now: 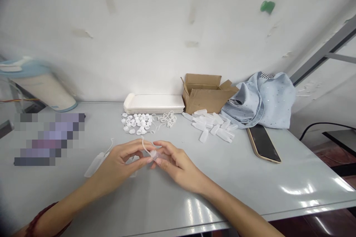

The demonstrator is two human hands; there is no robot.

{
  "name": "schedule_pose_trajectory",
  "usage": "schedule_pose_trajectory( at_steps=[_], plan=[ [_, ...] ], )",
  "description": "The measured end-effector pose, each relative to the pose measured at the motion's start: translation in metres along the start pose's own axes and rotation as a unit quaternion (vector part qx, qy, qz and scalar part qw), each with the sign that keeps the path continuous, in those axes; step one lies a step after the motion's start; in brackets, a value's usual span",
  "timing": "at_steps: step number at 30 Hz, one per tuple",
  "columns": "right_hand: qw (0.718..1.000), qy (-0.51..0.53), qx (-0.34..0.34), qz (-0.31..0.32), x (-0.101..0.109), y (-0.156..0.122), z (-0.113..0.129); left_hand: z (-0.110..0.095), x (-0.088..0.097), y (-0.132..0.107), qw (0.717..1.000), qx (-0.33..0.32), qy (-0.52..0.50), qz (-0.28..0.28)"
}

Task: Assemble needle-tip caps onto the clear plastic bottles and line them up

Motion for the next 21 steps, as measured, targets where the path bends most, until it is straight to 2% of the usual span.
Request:
schedule_pose_trajectory(
  at_steps=[4, 8, 12, 18, 21],
  plan=[
    [0.998, 0.058, -0.011, -0.004, 0.0, 0.002, -0.003, -0.006, -0.004, 0.0, 1.0, -0.028, 0.01, 0.009],
    [0.994, 0.111, -0.004, 0.0, -0.001, 0.003, -0.006, 0.0, -0.003, -0.001, 1.0, -0.009, 0.017, -0.018],
    [0.989, 0.145, -0.02, -0.004, -0.001, 0.006, -0.011, 0.003, -0.005, -0.002, 0.999, -0.004, -0.021, -0.025],
    [0.984, 0.175, -0.023, 0.004, -0.001, 0.006, -0.012, 0.014, -0.004, -0.005, 0.994, 0.06, -0.077, -0.04],
    [0.985, 0.168, -0.025, -0.008, 0.002, 0.006, -0.012, 0.018, -0.001, -0.007, 0.993, 0.078, -0.064, -0.056]
  ],
)
Point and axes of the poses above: each hand's wrist, its own y-axis towards the middle knuckle, its own x-axis out of the back of the hand, z = x × y, the point moved 10 cm from there along y, towards the middle knuckle, and after that the axes turned 15 degrees about -x, right-handed, at the moved point
